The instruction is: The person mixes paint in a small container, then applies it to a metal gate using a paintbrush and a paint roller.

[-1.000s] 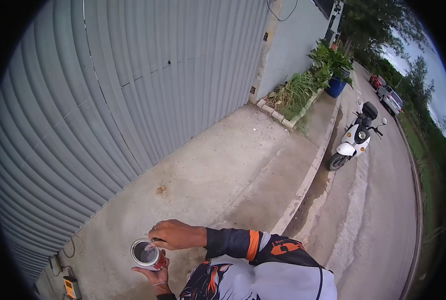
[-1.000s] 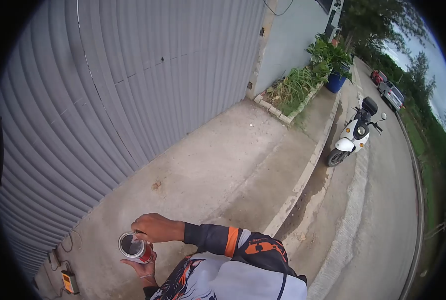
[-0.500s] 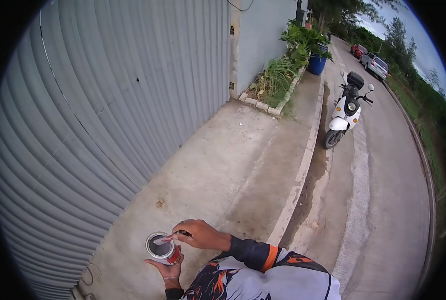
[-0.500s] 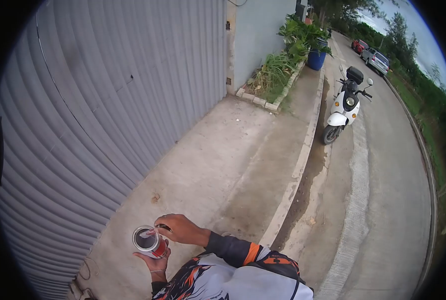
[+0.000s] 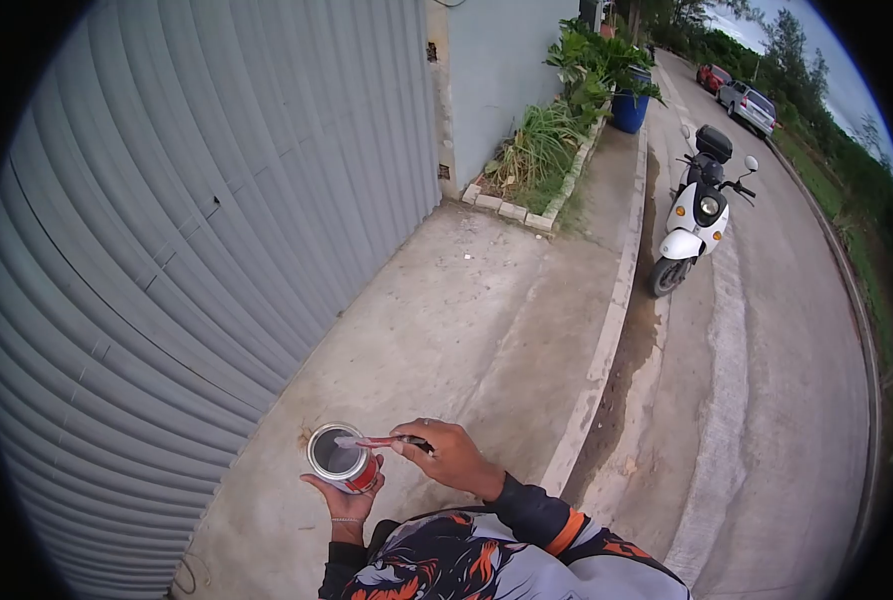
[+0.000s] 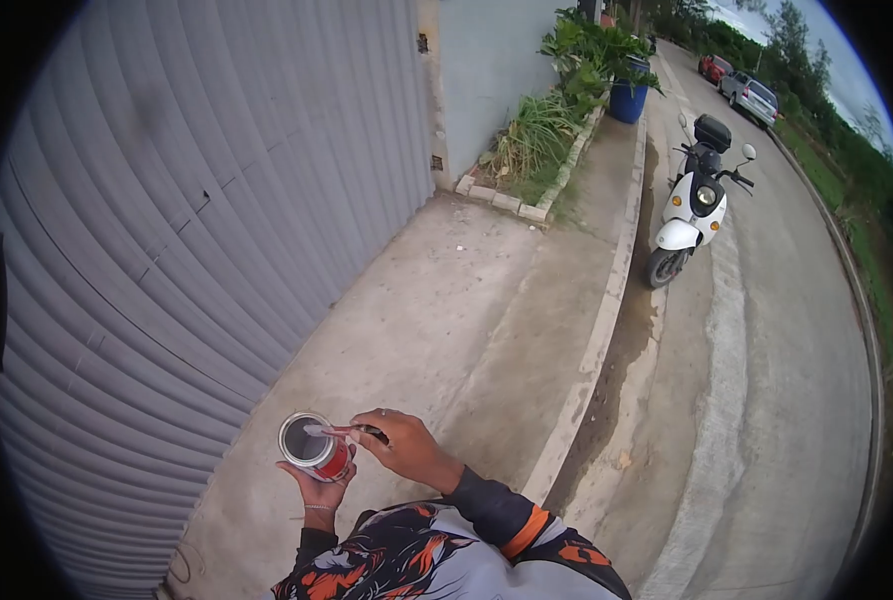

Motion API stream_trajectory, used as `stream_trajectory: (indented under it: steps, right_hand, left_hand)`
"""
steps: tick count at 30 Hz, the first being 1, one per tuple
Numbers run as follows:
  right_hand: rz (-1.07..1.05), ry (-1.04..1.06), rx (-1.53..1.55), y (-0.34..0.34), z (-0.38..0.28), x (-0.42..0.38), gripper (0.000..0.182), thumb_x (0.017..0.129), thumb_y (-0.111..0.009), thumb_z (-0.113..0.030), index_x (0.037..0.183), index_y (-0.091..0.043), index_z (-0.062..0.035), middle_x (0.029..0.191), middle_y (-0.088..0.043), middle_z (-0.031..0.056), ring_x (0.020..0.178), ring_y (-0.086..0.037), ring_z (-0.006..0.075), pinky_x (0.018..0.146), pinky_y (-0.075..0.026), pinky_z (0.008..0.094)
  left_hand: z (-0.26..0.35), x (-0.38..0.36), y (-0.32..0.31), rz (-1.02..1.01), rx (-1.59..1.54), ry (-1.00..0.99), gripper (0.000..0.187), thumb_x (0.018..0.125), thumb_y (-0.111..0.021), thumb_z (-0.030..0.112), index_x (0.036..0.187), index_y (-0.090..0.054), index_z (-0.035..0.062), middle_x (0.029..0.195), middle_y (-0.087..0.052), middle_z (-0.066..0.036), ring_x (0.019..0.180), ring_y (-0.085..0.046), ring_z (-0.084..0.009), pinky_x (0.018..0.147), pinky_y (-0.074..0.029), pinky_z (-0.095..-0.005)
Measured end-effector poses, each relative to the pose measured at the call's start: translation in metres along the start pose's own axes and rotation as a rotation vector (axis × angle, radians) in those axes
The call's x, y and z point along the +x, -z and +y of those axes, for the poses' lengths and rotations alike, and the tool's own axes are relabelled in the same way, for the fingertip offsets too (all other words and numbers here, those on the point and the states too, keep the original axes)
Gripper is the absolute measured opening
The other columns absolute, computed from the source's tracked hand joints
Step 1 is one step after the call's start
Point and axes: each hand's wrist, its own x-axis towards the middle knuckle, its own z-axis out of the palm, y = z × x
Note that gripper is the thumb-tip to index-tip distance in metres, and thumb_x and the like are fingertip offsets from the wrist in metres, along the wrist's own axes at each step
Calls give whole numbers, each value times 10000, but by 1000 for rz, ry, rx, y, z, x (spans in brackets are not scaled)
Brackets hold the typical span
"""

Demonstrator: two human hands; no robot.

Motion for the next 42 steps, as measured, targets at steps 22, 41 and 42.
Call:
stream_trajectory:
  steps: [22,41,42]
  right_hand:
    - [487,-359,-191,259,210,278,185,999,-740,-124,1138,-770,-6,945,-777,120,807,-714,154,741,-551,286]
    - [233,-322,85,534,489,568,184,1009,-717,-105,1132,-745,30,936,-750,100,781,-662,127,726,-528,275]
    - [195,-319,45,555,500,583,184,1006,-721,-104,1134,-746,25,935,-752,105,779,-665,129,725,-529,275]
  left_hand:
    - [-65,533,-245,-175,297,518,1363,618,-241,1109,1588,-463,177,1543,-543,-162,1312,-572,-400,1037,-484,-617]
    - [-147,873,-446,41,62,325,1263,689,-234,1070,1519,-527,164,1456,-602,-175,1261,-580,-397,1057,-476,-599]
    - [-151,889,-449,13,69,271,1286,675,-228,1080,1530,-525,167,1465,-600,-176,1262,-585,-396,1059,-475,-599]
